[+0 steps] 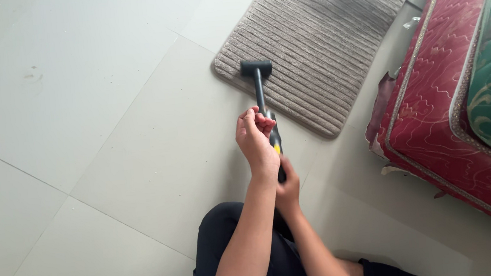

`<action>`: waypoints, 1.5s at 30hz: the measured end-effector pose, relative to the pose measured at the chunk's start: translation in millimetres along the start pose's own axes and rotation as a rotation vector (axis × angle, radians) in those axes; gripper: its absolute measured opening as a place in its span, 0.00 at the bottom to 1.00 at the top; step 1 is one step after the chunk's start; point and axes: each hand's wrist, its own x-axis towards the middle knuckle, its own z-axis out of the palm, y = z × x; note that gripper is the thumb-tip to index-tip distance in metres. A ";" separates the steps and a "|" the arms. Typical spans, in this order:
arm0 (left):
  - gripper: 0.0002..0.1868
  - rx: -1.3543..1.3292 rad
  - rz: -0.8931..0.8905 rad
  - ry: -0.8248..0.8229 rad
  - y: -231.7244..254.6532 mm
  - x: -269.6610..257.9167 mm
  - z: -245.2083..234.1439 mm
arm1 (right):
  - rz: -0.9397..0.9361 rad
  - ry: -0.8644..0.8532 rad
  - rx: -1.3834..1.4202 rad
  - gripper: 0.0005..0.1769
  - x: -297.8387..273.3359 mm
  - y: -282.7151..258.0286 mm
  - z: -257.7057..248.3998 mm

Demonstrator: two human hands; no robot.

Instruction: The person uses a handheld vacuum cleaner to clean a small grey rug and the floor area underneath a mattress. They move the vacuum back and forth across the rug and then along the base of the mattress.

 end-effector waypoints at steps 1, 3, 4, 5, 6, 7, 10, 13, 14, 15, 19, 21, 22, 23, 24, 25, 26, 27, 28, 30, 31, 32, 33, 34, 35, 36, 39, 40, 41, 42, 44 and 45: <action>0.09 -0.023 0.006 -0.009 -1.3 0.3 -1.0 | -0.038 0.000 0.035 0.27 21.4 1.6 4.8; 0.08 -0.068 0.024 -0.026 -2.6 3.1 -4.3 | -0.066 0.002 0.027 0.20 76.0 1.3 17.3; 0.09 -0.060 0.026 -0.015 -2.1 5.1 -5.8 | -0.133 0.011 -0.018 0.22 104.5 -2.4 22.9; 0.09 -0.051 0.029 -0.004 -0.1 7.6 -8.1 | -0.201 0.019 -0.063 0.24 125.7 -7.5 26.9; 0.10 -0.044 0.029 0.004 0.6 10.0 -8.4 | -0.037 0.008 -0.012 0.26 136.4 -12.3 26.8; 0.10 -0.027 0.031 0.013 0.7 10.9 -8.5 | 0.126 -0.004 0.039 0.29 145.2 -15.9 26.1; 0.11 0.001 0.027 0.024 -2.8 10.1 -7.7 | -0.097 -0.020 -0.021 0.25 134.7 -13.0 13.8; 0.10 -0.005 0.021 0.004 -8.8 10.9 -7.0 | -0.133 0.004 -0.088 0.23 62.6 -3.0 -12.8; 0.09 0.003 0.018 0.003 -10.2 11.1 -7.2 | 0.084 0.025 -0.007 0.25 28.7 -3.6 -18.5; 0.09 0.010 0.016 0.001 -11.4 11.0 -7.7 | 0.301 0.044 0.075 0.27 -0.5 -6.0 -21.4; 0.10 0.010 0.005 0.017 -12.4 13.8 -5.7 | 0.010 0.088 -0.072 0.27 -13.0 -1.2 -18.6; 0.09 0.020 0.011 0.026 -13.0 14.4 -6.8 | -0.249 0.094 -0.144 0.25 42.0 9.9 -9.2; 0.09 0.019 0.016 0.027 -11.7 15.5 -8.1 | -0.314 0.096 -0.178 0.24 71.2 10.1 -4.4; 0.09 0.019 0.021 0.028 -10.4 16.8 -9.4 | -0.197 0.078 -0.056 0.25 99.6 6.1 1.1; 0.08 0.017 0.023 0.029 -10.6 17.3 -10.2 | -0.079 0.058 0.062 0.26 120.1 -0.8 2.7; 0.09 0.015 0.032 0.046 -9.8 17.9 -12.2 | 0.019 0.048 0.103 0.28 126.3 -8.4 1.4; 0.09 0.013 0.037 0.058 -8.6 19.2 -13.3 | 0.114 0.042 0.143 0.29 131.7 -16.4 -1.7; 0.09 0.011 0.042 0.070 -7.8 21.5 -12.9 | 0.210 0.036 0.184 0.30 135.7 -22.9 -3.8; 0.09 0.008 0.032 0.066 -9.4 21.2 -13.3 | 0.135 0.035 0.176 0.28 126.6 -25.4 -8.9; 0.09 0.003 0.013 0.058 -13.4 21.9 -12.4 | -0.013 0.031 0.161 0.25 88.0 -24.4 -22.6; 0.09 0.020 0.013 0.043 -16.9 21.3 -11.4 | 0.056 0.040 0.142 0.25 61.6 -23.6 -31.5; 0.09 0.039 0.016 0.032 -19.6 20.8 -11.5 | 0.127 0.045 0.127 0.25 30.6 -23.8 -39.7; 0.09 0.057 0.019 0.021 -21.9 20.6 -11.9 | 0.169 0.053 0.099 0.26 0.8 -25.5 -47.3; 0.09 0.058 0.020 0.022 -22.7 21.3 -12.6 | 0.208 0.062 0.072 0.28 -20.4 -27.3 -52.3; 0.09 0.058 0.021 0.023 -22.6 21.9 -14.0 | 0.217 0.075 0.075 0.28 -30.9 -27.5 -54.1; 0.10 0.055 0.022 0.022 -23.1 23.2 -13.4 | 0.221 0.087 0.075 0.28 -36.1 -27.7 -56.4; 0.10 0.093 0.019 0.020 -25.4 24.1 -15.5 | 0.139 0.101 0.095 0.25 -4.0 -22.7 -58.6; 0.10 0.102 0.018 0.024 -26.6 23.4 -14.8 | 0.089 0.098 0.108 0.24 23.3 -22.2 -56.6; 0.10 0.111 0.018 0.028 -27.7 22.5 -13.8 | 0.119 0.089 0.117 0.25 45.3 -24.4 -54.7; 0.10 0.119 0.020 0.035 -27.2 21.5 -14.1 | 0.150 0.076 0.127 0.26 65.7 -27.7 -51.6; 0.10 0.128 0.022 0.051 -24.3 21.4 -14.2 | 0.146 0.026 0.227 0.28 98.1 -35.4 -47.1; 0.10 0.134 0.023 0.060 -22.8 21.8 -13.8 | 0.163 0.022 0.230 0.28 96.9 -37.5 -47.6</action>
